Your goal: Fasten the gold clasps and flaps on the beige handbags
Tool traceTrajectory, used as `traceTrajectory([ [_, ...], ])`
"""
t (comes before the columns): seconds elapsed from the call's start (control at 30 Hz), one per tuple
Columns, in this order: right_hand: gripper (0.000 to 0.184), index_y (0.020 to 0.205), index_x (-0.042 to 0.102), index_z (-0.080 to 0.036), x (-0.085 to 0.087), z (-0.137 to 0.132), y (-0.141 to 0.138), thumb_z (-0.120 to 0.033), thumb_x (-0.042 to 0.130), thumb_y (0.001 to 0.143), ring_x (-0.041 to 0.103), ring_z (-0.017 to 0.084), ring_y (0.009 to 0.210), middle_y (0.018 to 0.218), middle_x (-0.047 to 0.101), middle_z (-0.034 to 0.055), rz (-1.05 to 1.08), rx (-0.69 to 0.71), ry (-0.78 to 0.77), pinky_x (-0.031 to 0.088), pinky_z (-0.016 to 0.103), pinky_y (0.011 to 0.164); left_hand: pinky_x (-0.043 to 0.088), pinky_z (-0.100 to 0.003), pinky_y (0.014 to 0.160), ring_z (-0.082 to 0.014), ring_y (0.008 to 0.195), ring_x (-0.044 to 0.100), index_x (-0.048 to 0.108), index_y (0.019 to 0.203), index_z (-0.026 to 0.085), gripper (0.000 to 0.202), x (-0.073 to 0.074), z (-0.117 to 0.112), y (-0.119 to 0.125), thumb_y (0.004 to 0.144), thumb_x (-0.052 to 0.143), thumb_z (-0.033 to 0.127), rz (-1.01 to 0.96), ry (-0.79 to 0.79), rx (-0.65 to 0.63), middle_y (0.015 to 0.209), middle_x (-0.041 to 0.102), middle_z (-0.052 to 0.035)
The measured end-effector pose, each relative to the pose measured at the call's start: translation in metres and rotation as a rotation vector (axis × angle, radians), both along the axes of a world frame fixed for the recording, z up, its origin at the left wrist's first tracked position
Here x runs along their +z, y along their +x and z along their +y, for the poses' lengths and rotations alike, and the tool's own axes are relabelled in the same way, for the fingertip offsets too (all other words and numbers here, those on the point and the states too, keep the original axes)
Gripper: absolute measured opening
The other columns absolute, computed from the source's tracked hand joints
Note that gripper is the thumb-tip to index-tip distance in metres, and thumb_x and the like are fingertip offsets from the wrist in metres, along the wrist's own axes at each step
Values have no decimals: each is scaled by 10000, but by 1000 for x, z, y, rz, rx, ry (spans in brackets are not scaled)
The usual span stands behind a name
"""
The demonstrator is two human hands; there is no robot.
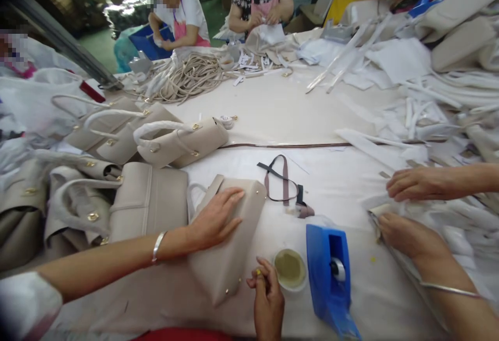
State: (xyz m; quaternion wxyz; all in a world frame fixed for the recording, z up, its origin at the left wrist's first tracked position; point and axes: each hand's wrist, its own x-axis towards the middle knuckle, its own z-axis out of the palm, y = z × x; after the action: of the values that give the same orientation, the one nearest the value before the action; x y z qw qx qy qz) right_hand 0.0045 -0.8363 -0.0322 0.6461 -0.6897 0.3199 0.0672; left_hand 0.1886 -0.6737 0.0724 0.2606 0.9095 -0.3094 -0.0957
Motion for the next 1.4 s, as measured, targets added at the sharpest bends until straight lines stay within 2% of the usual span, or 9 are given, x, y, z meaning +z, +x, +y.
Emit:
traceTrajectory([
  [0.13, 275, 820, 640, -192, -13, 16, -28, -416, 484, 783, 635, 196, 648, 737, 663, 27, 72, 56, -176, 495, 297, 650, 321, -407, 1094, -248, 1258, 368, 301, 1385, 210, 557, 1, 45, -89, 880, 504, 330, 122, 21, -62, 1353, 403, -119],
  [0.2, 267, 806, 649, -199, -19, 24, -34, -405, 481, 782, 635, 203, 631, 721, 673, 31, 61, 57, -239, 492, 302, 636, 325, -440, 1087, -276, 1263, 357, 226, 1427, 226, 701, -5, 58, -121, 840, 573, 387, 165, 42, -104, 1365, 388, -128],
  [0.3, 272, 864, 651, -197, -23, 36, -39, -380, 457, 810, 646, 209, 688, 817, 691, 51, -5, 75, -318, 495, 318, 692, 295, -467, 1105, -306, 1307, 293, 126, 1463, 223, 907, -20, 64, -145, 760, 670, 401, 184, 76, -95, 1413, 320, -145],
  [0.47, 297, 947, 635, -185, -22, 52, -41, -376, 430, 850, 616, 240, 923, 969, 669, 89, -130, 96, -443, 457, 362, 848, 277, -431, 1127, -279, 1303, 302, 156, 1453, 193, 901, -39, 65, -146, 735, 682, 333, 187, 79, -29, 1404, 323, -134],
  [0.57, 331, 978, 628, -183, -21, 52, -42, -408, 407, 875, 609, 234, 925, 987, 661, 87, -152, 117, -427, 447, 360, 856, 273, -414, 1134, -266, 1304, 304, 166, 1450, 199, 877, -43, 70, -146, 744, 670, 331, 173, 65, -36, 1407, 325, -121],
  [0.9, 233, 727, 595, -197, -7, 23, -10, -355, 449, 816, 611, 180, 552, 630, 646, 11, 60, 389, -320, 434, 276, 562, 272, -432, 1125, -282, 1317, 286, 177, 1442, 175, 855, -52, 70, -152, 737, 651, 271, 166, 78, -8, 1417, 314, -145],
  [1.1, 175, 596, 545, -191, 0, 13, 18, -249, 502, 756, 590, 155, 459, 439, 590, -4, 169, 555, -328, 390, 224, 498, 297, -460, 1098, -298, 1295, 311, 220, 1431, 178, 778, -61, 68, -151, 749, 594, 199, 173, 58, 18, 1409, 339, -136],
  [1.23, 140, 583, 519, -192, 3, 17, 28, -205, 510, 722, 579, 146, 423, 432, 581, -3, 214, 571, -352, 360, 210, 448, 304, -454, 1092, -289, 1289, 312, 227, 1433, 181, 781, -66, 68, -148, 741, 589, 164, 175, 34, 34, 1407, 350, -126],
  [1.4, 124, 634, 514, -183, 0, 21, 20, -252, 491, 735, 567, 146, 409, 552, 607, 14, 252, 490, -323, 377, 217, 399, 310, -461, 1090, -284, 1287, 318, 217, 1437, 193, 795, -69, 70, -144, 740, 597, 156, 189, 15, 26, 1410, 357, -124],
])
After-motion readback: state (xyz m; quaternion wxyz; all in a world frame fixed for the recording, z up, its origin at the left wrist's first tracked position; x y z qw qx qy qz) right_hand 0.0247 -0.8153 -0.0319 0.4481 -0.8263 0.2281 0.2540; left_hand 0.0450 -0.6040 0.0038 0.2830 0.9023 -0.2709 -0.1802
